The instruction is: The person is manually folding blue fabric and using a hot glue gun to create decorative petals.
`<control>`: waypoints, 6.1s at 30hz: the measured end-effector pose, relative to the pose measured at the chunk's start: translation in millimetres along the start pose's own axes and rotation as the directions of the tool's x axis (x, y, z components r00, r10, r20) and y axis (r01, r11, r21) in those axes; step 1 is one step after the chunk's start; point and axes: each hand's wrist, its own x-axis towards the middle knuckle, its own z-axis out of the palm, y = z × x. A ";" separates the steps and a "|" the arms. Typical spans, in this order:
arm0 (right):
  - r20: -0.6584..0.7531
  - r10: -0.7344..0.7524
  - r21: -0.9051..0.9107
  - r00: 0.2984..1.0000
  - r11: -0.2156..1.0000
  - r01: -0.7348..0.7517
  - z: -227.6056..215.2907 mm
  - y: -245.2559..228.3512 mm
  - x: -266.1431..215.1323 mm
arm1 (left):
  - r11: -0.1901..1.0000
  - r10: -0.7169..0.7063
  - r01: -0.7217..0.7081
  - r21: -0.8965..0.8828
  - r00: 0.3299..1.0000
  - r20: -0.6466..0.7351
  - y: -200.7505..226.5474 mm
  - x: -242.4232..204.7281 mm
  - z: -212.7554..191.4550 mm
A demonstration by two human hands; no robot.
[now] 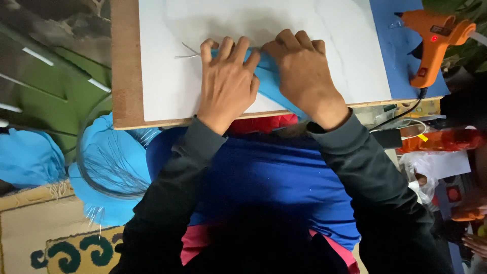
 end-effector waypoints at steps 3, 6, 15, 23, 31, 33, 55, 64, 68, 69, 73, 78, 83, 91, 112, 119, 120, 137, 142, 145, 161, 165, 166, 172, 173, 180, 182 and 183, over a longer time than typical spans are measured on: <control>-0.099 -0.004 -0.147 0.995 0.989 -0.011 11.2 -2.7 -0.3 | 1.000 -0.011 0.011 0.010 0.999 0.048 0.4 3.9 1.3; -0.065 -0.049 -0.238 0.997 0.971 0.032 16.3 5.8 1.4 | 0.998 -0.024 0.022 -0.058 1.000 -0.019 -1.9 5.5 6.2; -0.175 -0.116 0.385 0.978 0.906 0.176 -45.9 54.7 -22.4 | 0.956 -0.103 0.075 -0.283 0.991 -0.084 -19.1 1.7 -27.4; -0.022 -0.139 0.286 0.990 0.948 0.139 -27.0 41.8 -11.2 | 0.985 0.058 -0.059 -0.164 0.998 -0.010 7.3 8.6 -11.2; -0.055 -0.173 0.179 0.983 0.967 0.181 -10.5 39.6 -11.2 | 0.979 0.150 -0.140 -0.151 0.987 0.059 14.0 16.8 13.9; -0.110 -0.173 -0.012 0.979 0.985 0.173 -3.8 42.2 -11.7 | 0.981 0.129 -0.120 -0.155 0.990 0.048 14.5 16.1 18.6; -0.218 -0.109 -0.098 0.970 0.991 0.089 -3.3 38.4 -18.4 | 0.999 -0.001 -0.001 0.053 0.999 0.051 25.3 15.6 13.0; -0.198 -0.077 -0.164 0.977 0.986 0.044 -3.0 41.0 -20.0 | 0.997 -0.017 0.015 0.077 0.999 0.029 24.4 17.9 8.4; -0.196 -0.065 -0.151 0.978 0.988 0.036 -2.1 42.6 -27.3 | 0.999 -0.036 0.036 0.011 0.999 0.019 25.7 11.5 10.0; -0.214 -0.060 -0.132 0.975 0.991 0.032 -2.9 43.4 -25.7 | 0.999 -0.035 0.035 0.013 0.999 0.004 24.5 13.9 10.5; -0.208 -0.058 -0.183 0.976 0.983 0.019 -3.6 42.2 -24.5 | 0.999 -0.031 0.030 0.040 0.999 0.024 25.4 13.8 11.7; -0.213 -0.027 -0.123 0.977 0.992 0.001 -6.1 41.6 -27.2 | 0.997 -0.076 0.076 0.005 0.997 0.024 25.3 10.7 14.1; -0.224 -0.010 -0.105 0.975 0.994 -0.014 -5.3 39.4 -26.9 | 0.996 -0.083 0.083 0.033 0.996 0.022 26.3 13.1 10.5; -0.255 0.003 -0.112 0.967 0.993 -0.033 -3.3 39.6 -29.7 | 0.993 -0.120 0.120 0.000 0.992 0.029 27.7 11.9 12.6; -0.265 0.094 0.096 0.960 0.993 -0.070 -19.2 58.0 -40.9 | 0.983 -0.168 0.163 -0.079 0.984 -0.058 26.0 9.9 1.7; -0.209 -0.105 0.097 0.972 0.987 0.128 -13.0 37.0 -18.4 | 0.997 -0.068 0.069 -0.044 0.997 0.029 26.1 10.6 1.9; -0.178 -0.116 0.095 0.977 0.986 0.134 -11.3 33.8 -15.6 | 0.997 -0.060 0.061 -0.052 0.998 0.023 26.4 11.1 1.6; -0.183 -0.061 0.032 0.981 0.997 0.068 5.7 27.9 -17.8 | 0.996 -0.066 0.066 0.054 0.998 0.006 27.8 11.3 6.1; -0.163 -0.086 0.025 0.983 0.996 0.091 -19.3 36.2 -34.3 | 0.995 -0.088 0.087 -0.048 0.996 -0.028 19.4 10.0 23.1; -0.320 0.019 0.144 0.947 0.989 0.029 -46.5 35.4 -70.1 | 0.945 -0.141 0.159 -0.287 0.986 0.084 0.3 19.6 33.7; -0.246 0.309 0.255 0.919 0.935 -0.246 -34.9 31.6 -236.7 | 0.829 0.020 0.383 -0.408 0.708 0.706 -9.5 80.2 79.9; -0.253 0.313 0.264 0.915 0.932 -0.246 -34.5 28.5 -238.2 | 0.584 -0.132 0.654 -0.481 0.661 0.739 -33.6 82.1 109.3; -0.255 0.314 0.268 0.914 0.932 -0.246 -34.2 27.0 -236.0 | 0.588 -0.133 0.652 -0.478 0.661 0.739 -31.2 85.9 89.6; -0.268 0.268 0.336 0.925 0.926 -0.171 -36.0 14.1 -218.5 | -0.165 -0.440 0.700 -0.694 0.578 0.687 -15.9 80.3 14.9; -0.280 0.241 0.339 0.929 0.931 -0.139 -36.9 12.5 -215.0 | -0.281 -0.452 0.688 -0.669 0.521 0.725 -9.6 73.4 6.7; -0.269 0.152 0.382 0.951 0.923 -0.040 -50.1 8.0 -195.4 | -0.191 -0.019 0.911 -0.364 0.368 0.930 9.7 -0.9 -70.8; -0.282 0.138 0.387 0.949 0.922 -0.019 -50.4 7.4 -185.0 | 0.168 -0.131 0.826 -0.538 0.559 0.818 3.4 -18.3 -72.3; -0.293 0.129 0.391 0.947 0.920 -0.004 -51.2 6.9 -181.0 | 0.520 -0.146 0.621 -0.587 0.741 0.655 1.2 -27.5 -73.2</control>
